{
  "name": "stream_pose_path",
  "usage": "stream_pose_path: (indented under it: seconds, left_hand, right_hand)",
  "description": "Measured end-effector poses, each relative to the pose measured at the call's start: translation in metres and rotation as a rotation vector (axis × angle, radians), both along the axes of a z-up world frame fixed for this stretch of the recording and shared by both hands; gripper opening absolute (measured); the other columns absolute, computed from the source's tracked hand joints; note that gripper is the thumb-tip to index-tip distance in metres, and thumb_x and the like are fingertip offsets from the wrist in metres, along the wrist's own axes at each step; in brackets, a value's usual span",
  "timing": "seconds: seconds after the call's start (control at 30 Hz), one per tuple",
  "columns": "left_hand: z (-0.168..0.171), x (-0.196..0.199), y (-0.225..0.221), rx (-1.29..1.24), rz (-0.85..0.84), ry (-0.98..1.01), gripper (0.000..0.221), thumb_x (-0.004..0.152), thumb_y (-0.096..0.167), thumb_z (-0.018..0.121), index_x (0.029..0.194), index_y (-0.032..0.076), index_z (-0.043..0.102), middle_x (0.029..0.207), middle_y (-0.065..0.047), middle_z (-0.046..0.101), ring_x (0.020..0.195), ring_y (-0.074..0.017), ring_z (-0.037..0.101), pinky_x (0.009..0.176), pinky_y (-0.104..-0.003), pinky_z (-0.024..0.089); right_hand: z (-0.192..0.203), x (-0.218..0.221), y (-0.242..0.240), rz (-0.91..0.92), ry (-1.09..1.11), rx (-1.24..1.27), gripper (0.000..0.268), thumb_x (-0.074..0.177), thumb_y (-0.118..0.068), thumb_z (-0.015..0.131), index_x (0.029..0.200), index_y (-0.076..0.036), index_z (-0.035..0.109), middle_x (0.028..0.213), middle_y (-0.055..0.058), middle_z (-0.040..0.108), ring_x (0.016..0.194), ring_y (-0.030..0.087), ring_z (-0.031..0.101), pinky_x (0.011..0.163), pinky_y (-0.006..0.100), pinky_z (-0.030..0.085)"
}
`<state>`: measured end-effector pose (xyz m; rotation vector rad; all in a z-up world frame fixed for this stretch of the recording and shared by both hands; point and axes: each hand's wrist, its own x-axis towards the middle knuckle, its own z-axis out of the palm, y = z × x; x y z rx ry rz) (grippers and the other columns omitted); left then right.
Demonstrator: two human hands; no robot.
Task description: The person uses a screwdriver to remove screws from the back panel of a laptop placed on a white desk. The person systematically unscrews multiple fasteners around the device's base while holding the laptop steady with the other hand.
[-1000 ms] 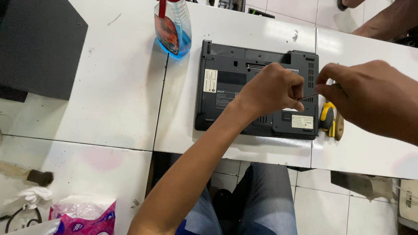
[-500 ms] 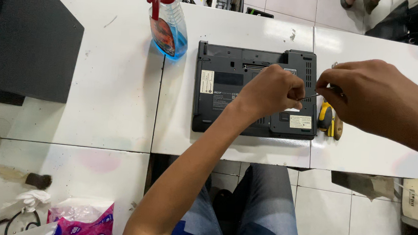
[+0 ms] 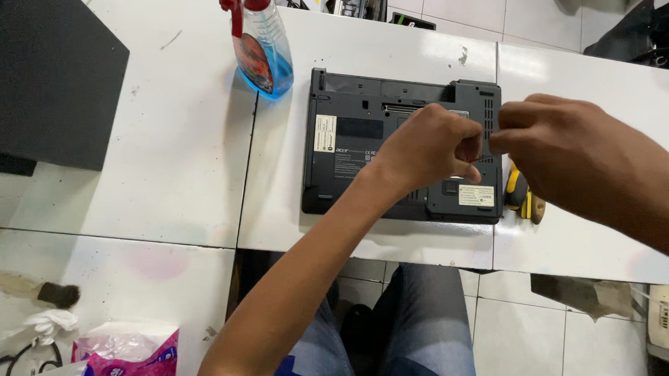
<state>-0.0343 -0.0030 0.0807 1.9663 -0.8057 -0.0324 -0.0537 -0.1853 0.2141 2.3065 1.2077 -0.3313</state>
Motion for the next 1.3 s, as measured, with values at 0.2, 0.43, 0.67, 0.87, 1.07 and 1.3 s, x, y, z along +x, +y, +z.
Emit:
stream_pose_path:
  seconds: [0.2,0.43,0.67,0.87,1.07,1.3]
  left_hand:
    - [0.013,-0.008,0.015,0.011,-0.216,0.136,0.022,0.102,0.011,0.065,0.118,0.007,0.079,0.102,-0.008,0.086,0.079,-0.0187,0.082,0.069,-0.033,0.06]
    - [-0.015,0.001,-0.003,-0.11,0.008,-0.154,0.028,0.068,0.02,0.101,0.071,0.011,0.075,0.066,0.001,0.078,0.059,-0.0103,0.074,0.062,-0.031,0.062]
    - [-0.003,-0.006,0.007,-0.002,-0.173,-0.012,0.014,0.097,0.015,0.076,0.088,0.007,0.069,0.072,-0.005,0.069,0.066,-0.018,0.058,0.066,-0.037,0.048]
    - [-0.024,0.001,-0.012,0.026,-0.029,-0.198,0.019,0.076,0.022,0.094,0.076,0.012,0.077,0.066,0.0,0.078,0.058,-0.0139,0.074,0.06,-0.034,0.061]
    - [0.001,-0.007,0.002,0.031,-0.104,0.02,0.018,0.084,0.017,0.086,0.078,0.009,0.071,0.075,0.001,0.074,0.068,-0.0159,0.071,0.067,-0.036,0.055]
    - [-0.022,-0.006,0.003,-0.107,-0.055,-0.216,0.007,0.095,0.011,0.078,0.093,0.008,0.084,0.085,-0.003,0.085,0.067,-0.0158,0.082,0.071,-0.033,0.067]
  right_hand:
    - [0.024,-0.01,0.028,-0.475,-0.038,-0.012,0.062,0.092,-0.057,0.072,0.141,-0.02,0.058,0.13,0.009,0.072,0.078,0.029,0.087,0.065,0.041,0.073]
    - [0.031,-0.006,0.034,-0.659,0.026,0.035,0.037,0.113,-0.051,0.051,0.121,-0.024,0.075,0.092,0.007,0.085,0.078,0.031,0.08,0.074,0.043,0.058]
    - [0.003,-0.008,-0.002,-0.225,0.045,0.178,0.035,0.093,-0.007,0.069,0.126,-0.022,0.071,0.118,0.005,0.069,0.096,0.026,0.074,0.075,0.041,0.066]
    - [0.031,-0.017,0.037,-0.618,0.081,0.0,0.051,0.101,-0.049,0.062,0.142,-0.019,0.056,0.12,0.012,0.073,0.088,0.035,0.083,0.072,0.046,0.066]
    - [0.0,-0.012,0.0,-0.129,-0.012,0.172,0.009,0.099,-0.016,0.072,0.107,-0.018,0.076,0.103,0.004,0.071,0.094,0.021,0.067,0.072,0.038,0.063]
    - [0.022,-0.014,0.023,-0.616,0.062,0.333,0.058,0.1,-0.048,0.07,0.146,-0.012,0.064,0.105,0.014,0.081,0.081,0.031,0.082,0.073,0.046,0.063]
